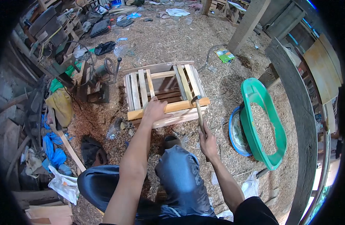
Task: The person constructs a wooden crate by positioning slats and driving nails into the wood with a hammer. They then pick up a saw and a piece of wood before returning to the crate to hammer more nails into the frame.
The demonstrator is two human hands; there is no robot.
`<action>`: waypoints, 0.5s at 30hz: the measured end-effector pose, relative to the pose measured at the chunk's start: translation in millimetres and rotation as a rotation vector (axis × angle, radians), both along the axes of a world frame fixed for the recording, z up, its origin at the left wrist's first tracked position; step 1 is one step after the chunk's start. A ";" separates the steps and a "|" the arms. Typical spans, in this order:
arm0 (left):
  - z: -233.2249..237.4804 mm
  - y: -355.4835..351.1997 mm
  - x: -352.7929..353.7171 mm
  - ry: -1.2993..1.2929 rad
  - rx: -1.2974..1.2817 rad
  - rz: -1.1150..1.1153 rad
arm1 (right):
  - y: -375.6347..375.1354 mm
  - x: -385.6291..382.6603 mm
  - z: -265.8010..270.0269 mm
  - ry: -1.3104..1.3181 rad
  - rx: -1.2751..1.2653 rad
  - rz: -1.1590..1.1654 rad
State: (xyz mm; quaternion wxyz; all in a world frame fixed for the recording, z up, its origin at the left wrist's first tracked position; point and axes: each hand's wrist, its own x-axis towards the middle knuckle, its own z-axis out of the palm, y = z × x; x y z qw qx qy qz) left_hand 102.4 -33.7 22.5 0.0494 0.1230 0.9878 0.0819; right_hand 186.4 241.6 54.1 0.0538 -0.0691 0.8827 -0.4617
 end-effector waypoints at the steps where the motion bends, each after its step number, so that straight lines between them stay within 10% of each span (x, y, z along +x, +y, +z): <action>1: -2.2 -0.3 0.8 0.012 0.012 0.006 | 0.6 0.1 -1.6 -0.002 -0.013 0.005; 15: 0.1 -1.0 1.2 0.002 0.023 0.020 | 0.2 3.1 -17.0 0.169 0.049 -0.045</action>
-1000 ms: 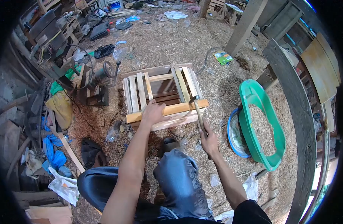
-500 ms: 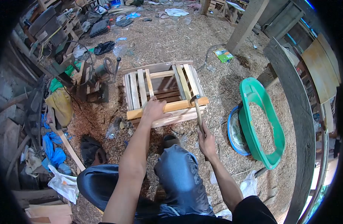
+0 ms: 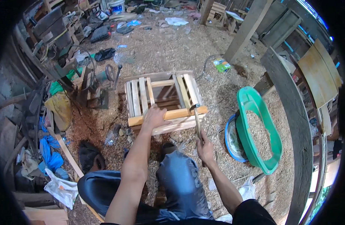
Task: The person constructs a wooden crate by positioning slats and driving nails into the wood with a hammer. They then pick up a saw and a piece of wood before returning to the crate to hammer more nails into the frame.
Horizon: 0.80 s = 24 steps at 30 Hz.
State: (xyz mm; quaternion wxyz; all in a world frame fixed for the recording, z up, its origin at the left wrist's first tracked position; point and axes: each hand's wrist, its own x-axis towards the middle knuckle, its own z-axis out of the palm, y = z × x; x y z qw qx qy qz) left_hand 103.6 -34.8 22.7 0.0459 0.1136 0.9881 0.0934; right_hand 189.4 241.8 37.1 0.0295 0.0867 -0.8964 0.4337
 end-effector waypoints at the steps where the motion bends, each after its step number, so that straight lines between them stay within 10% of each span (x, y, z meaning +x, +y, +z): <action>1: -1.6 -0.5 -1.5 0.009 0.015 0.004 | 4.8 -7.1 -15.2 0.155 0.027 0.030; 6: 3.6 -1.0 0.1 0.019 -0.007 -0.036 | 15.2 -16.3 32.7 -0.302 0.092 -0.173; 11: 16.7 5.5 2.3 -0.009 -0.062 -0.035 | 32.3 -20.9 27.2 0.159 0.097 -0.198; 14: 6.5 1.2 1.0 0.039 -0.012 -0.057 | 20.4 -14.9 57.2 -0.368 -0.259 -0.197; 18: 2.6 2.3 2.3 0.049 -0.035 -0.039 | 37.6 -20.6 -2.4 -0.202 0.148 -0.052; 24: 11.7 7.6 0.5 -0.032 -0.070 -0.025 | 45.0 -35.8 23.0 -0.910 -0.821 0.037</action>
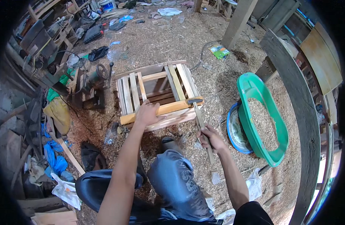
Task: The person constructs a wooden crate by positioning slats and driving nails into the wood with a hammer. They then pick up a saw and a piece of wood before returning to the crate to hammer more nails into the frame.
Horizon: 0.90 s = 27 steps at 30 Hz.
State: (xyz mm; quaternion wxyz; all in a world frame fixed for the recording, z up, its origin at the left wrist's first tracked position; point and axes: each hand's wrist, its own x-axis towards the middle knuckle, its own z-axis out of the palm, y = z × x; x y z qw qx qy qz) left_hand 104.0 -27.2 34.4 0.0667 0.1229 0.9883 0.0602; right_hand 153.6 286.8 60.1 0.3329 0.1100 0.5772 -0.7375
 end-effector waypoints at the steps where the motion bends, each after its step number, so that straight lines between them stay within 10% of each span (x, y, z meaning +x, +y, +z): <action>1: -4.1 -1.1 1.2 0.054 0.030 -0.004 | 2.5 -2.6 2.5 -0.028 0.032 0.045; 7: -6.8 -1.2 -0.4 -0.009 0.003 0.012 | -22.9 -4.7 41.1 0.713 0.865 0.075; 27: -10.0 -5.7 -1.0 0.018 0.064 0.011 | -18.6 -25.8 42.7 0.759 1.047 0.269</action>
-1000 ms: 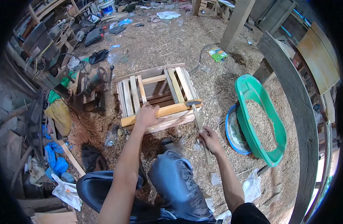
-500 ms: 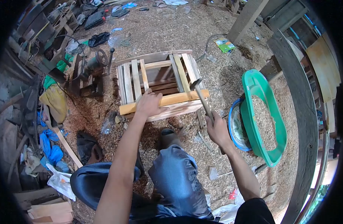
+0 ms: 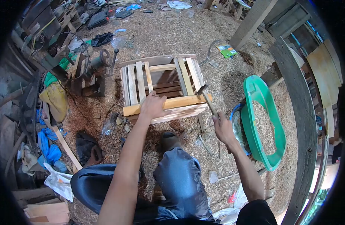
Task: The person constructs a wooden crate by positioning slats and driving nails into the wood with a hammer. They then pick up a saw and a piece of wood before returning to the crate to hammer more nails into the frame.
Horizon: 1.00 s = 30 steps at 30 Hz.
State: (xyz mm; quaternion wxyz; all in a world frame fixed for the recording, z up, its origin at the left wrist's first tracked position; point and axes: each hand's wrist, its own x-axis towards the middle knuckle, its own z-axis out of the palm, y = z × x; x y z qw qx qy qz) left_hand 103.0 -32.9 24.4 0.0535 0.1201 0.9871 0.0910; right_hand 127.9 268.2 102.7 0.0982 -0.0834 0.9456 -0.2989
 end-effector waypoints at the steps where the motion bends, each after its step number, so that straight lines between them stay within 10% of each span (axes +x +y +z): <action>1: -0.2 0.4 0.0 0.005 0.009 -0.005 | 2.5 2.6 -6.4 -0.013 0.012 -0.006; 30: 6.3 83.6 -36.5 -0.069 0.034 0.055 | -39.4 34.0 -78.4 -0.039 0.005 -0.140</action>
